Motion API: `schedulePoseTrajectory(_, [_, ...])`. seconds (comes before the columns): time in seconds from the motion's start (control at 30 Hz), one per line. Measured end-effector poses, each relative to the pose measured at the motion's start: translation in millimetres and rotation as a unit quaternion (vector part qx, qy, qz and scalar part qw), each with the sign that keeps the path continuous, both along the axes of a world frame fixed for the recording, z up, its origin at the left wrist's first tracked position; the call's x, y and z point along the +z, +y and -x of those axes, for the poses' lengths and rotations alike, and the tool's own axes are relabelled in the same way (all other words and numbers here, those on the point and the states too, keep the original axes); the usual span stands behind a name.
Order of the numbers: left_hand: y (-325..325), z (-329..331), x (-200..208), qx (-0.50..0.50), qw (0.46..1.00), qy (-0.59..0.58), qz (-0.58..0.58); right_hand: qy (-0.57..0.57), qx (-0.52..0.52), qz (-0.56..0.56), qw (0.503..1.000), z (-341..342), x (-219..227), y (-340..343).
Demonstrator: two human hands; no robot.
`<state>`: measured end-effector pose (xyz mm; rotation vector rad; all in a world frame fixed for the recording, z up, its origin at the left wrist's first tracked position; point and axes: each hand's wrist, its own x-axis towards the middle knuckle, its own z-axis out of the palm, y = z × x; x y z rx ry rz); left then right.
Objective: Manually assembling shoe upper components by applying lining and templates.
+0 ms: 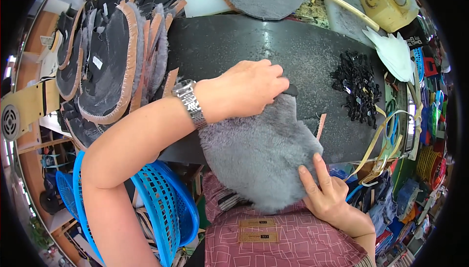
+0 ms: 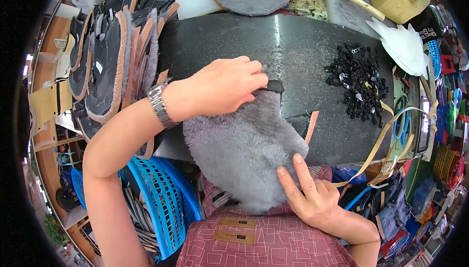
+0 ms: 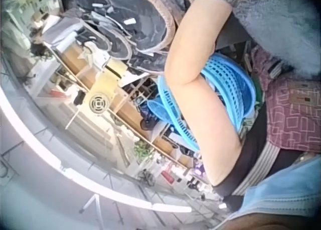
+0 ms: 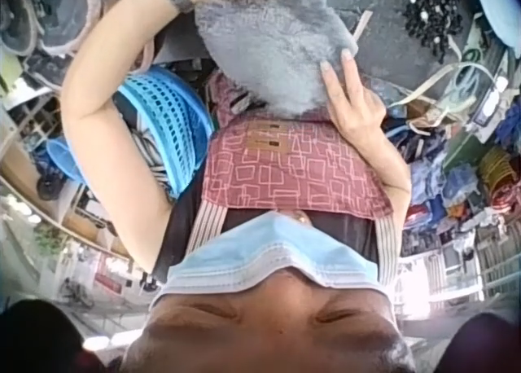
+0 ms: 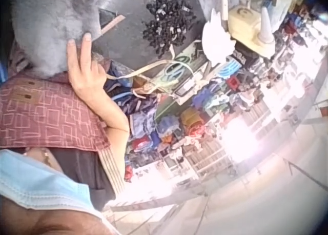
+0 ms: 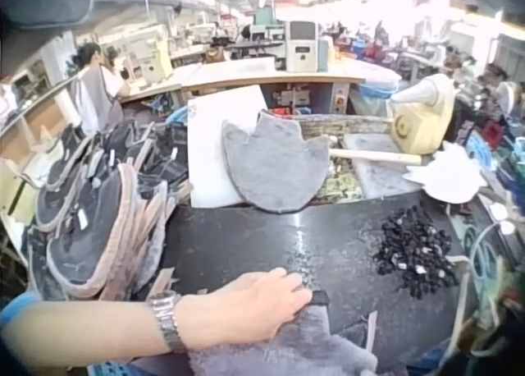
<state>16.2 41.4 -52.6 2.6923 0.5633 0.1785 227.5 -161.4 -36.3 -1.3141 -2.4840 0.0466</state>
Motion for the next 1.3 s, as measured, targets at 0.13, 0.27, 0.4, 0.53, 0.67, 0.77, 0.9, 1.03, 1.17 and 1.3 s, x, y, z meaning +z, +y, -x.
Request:
schedulePoseTrajectory(0.13, [-7.7, -7.2, -8.4, 0.115, 0.993, 0.02, 0.021, -0.037, 0.055, 0.021, 0.998, 5.8, 0.6, -0.6])
schedulePoseTrajectory(0.27, [-2.2, -10.7, -16.1, 0.131, 0.99, -0.033, -0.045, -0.027, 0.083, 0.018, 0.996, 4.3, -14.8, 4.9])
schedulePoseTrajectory(0.4, [24.0, -12.2, 0.4, 0.088, 0.991, 0.032, 0.092, 0.692, -0.113, 0.418, 0.578, 7.5, -5.9, 11.7])
schedulePoseTrajectory(0.53, [28.5, -16.9, 17.7, 0.104, 0.964, 0.135, 0.205, 0.32, 0.007, 0.365, 0.874, 11.0, -21.7, 6.4])
schedulePoseTrajectory(0.67, [1.4, -3.4, 0.1, 0.101, 0.989, 0.017, 0.111, 0.248, -0.013, 0.325, 0.912, 21.4, -29.1, 0.7])
schedulePoseTrajectory(0.77, [-43.4, 2.4, -13.2, 0.143, 0.988, -0.052, 0.026, 0.201, -0.007, 0.301, 0.932, 25.6, -32.5, 0.4])
schedulePoseTrajectory(0.9, [-84.7, 6.4, -25.6, 0.167, 0.984, -0.03, -0.053, 0.182, 0.045, 0.356, 0.916, 17.5, -21.2, 15.3])
schedulePoseTrajectory(1.03, [-85.6, 5.8, -27.1, 0.128, 0.989, -0.003, -0.07, 0.39, 0.065, 0.394, 0.83, 5.8, -19.7, 35.1])
schedulePoseTrajectory(1.17, [-84.5, 2.7, -27.9, 0.116, 0.991, -0.005, -0.069, 0.347, -0.042, 0.259, 0.9, 7.7, -24.9, 50.0])
schedulePoseTrajectory(1.3, [-84.0, 6.6, -24.5, 0.116, 0.991, -0.007, -0.073, 0.171, -0.027, 0.049, 0.984, 1.3, -35.0, 64.2])
